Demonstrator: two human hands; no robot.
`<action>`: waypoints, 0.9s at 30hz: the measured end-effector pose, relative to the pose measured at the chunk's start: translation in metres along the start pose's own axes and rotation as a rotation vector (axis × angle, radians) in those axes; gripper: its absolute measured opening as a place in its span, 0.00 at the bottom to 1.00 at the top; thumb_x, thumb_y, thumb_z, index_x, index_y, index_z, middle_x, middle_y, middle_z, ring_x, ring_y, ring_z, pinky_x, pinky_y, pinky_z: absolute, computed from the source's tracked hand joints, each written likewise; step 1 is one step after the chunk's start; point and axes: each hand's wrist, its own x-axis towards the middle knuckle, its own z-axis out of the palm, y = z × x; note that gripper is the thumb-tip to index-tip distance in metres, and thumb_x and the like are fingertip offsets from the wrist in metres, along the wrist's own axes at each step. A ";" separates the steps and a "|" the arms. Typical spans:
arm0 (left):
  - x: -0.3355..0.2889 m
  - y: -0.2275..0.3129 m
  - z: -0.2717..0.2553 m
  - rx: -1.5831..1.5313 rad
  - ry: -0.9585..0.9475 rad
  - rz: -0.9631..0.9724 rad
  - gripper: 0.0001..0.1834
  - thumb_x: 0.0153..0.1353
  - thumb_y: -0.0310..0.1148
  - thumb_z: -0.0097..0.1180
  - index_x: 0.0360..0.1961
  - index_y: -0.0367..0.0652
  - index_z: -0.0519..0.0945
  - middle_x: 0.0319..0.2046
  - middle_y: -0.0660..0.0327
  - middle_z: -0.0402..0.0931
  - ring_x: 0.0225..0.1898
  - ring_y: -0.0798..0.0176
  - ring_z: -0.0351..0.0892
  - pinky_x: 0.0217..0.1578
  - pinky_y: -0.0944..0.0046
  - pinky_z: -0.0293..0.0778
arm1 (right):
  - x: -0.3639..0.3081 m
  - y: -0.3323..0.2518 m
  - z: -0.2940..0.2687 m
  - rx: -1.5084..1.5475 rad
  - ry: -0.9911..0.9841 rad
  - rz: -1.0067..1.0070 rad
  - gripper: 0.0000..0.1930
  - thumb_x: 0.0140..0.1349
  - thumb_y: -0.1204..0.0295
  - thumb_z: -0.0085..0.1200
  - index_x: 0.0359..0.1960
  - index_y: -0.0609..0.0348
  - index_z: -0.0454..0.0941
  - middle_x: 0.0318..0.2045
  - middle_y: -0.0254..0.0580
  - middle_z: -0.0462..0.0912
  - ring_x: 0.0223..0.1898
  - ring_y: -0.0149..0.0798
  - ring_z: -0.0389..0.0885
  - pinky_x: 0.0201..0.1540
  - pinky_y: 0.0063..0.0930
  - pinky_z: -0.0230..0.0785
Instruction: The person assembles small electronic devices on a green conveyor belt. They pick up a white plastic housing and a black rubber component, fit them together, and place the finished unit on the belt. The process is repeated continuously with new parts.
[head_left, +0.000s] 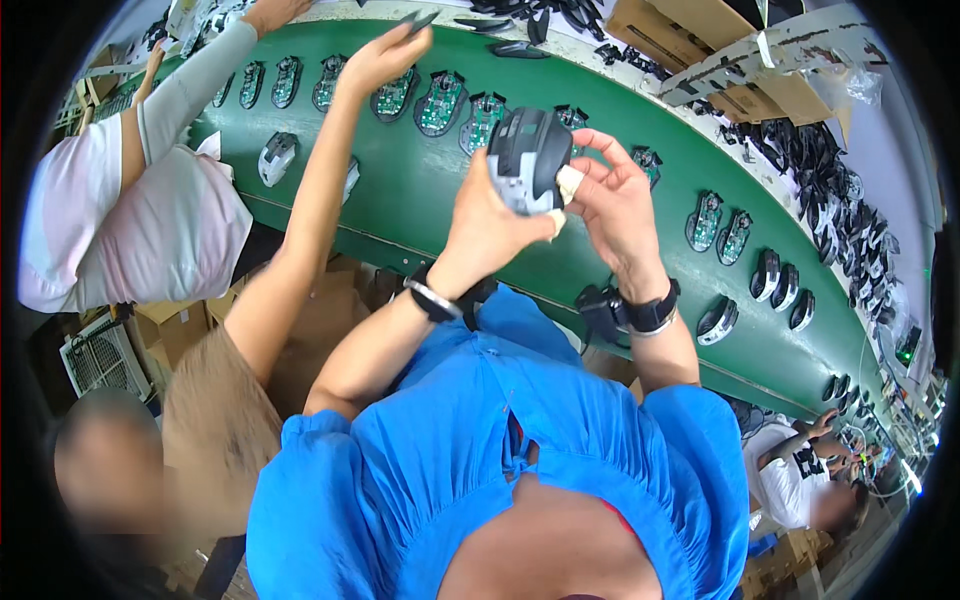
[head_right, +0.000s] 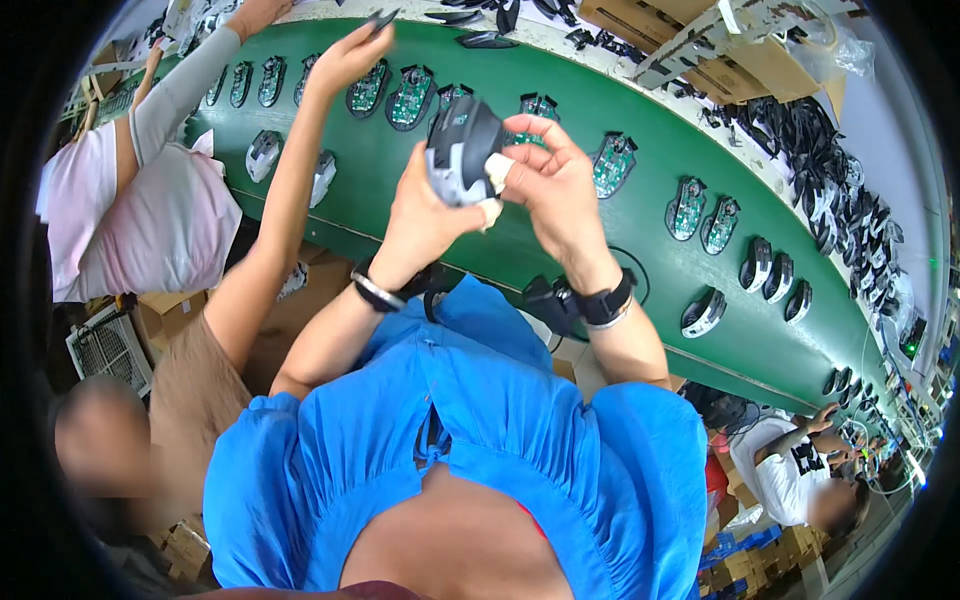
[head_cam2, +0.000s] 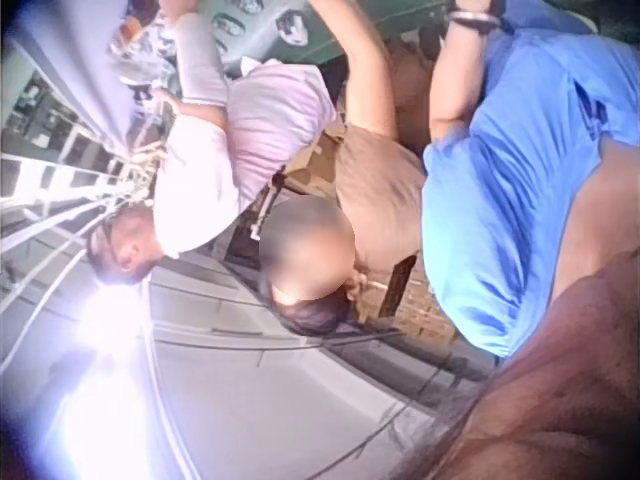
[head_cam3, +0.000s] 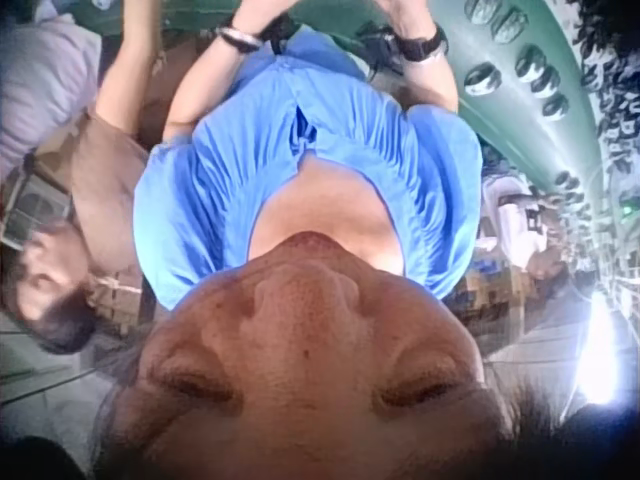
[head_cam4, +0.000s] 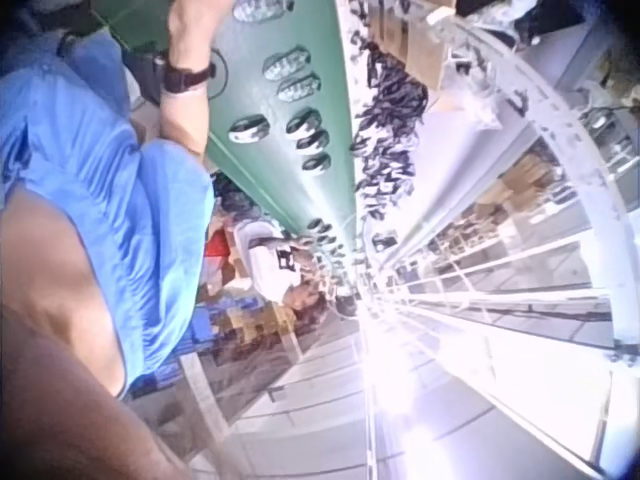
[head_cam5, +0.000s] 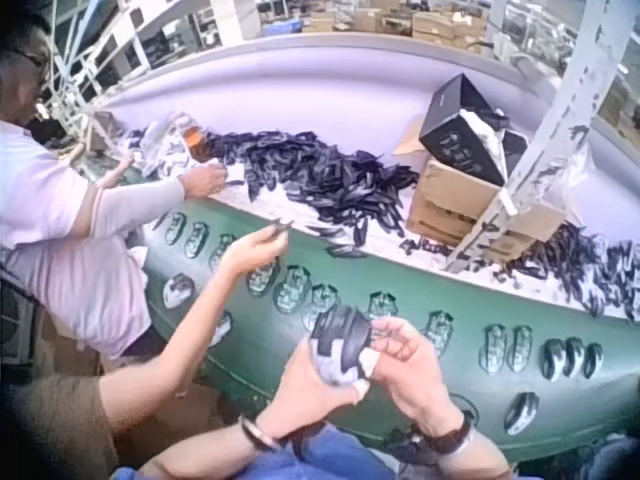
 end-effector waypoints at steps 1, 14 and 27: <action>0.005 -0.001 0.006 -0.220 -0.037 -0.052 0.39 0.31 0.31 0.71 0.48 0.36 0.67 0.39 0.55 0.76 0.40 0.60 0.77 0.41 0.60 0.75 | -0.002 -0.005 -0.003 -0.006 0.014 0.050 0.28 0.52 0.86 0.56 0.57 0.59 0.66 0.35 0.37 0.81 0.36 0.31 0.81 0.37 0.22 0.75; -0.037 0.030 0.006 -0.080 -0.517 0.307 0.44 0.34 0.37 0.74 0.55 0.36 0.70 0.43 0.57 0.79 0.45 0.62 0.80 0.48 0.64 0.73 | -0.086 -0.039 -0.008 -0.299 -0.238 -0.016 0.45 0.37 0.66 0.74 0.61 0.65 0.66 0.58 0.46 0.71 0.58 0.37 0.70 0.60 0.32 0.62; -0.024 -0.049 0.102 0.121 -0.489 0.310 0.49 0.39 0.26 0.64 0.64 0.34 0.54 0.61 0.42 0.56 0.65 0.43 0.55 0.63 0.53 0.56 | -0.076 0.071 -0.050 -0.117 0.622 -0.247 0.40 0.51 0.76 0.62 0.66 0.54 0.54 0.51 0.40 0.70 0.48 0.34 0.73 0.50 0.27 0.69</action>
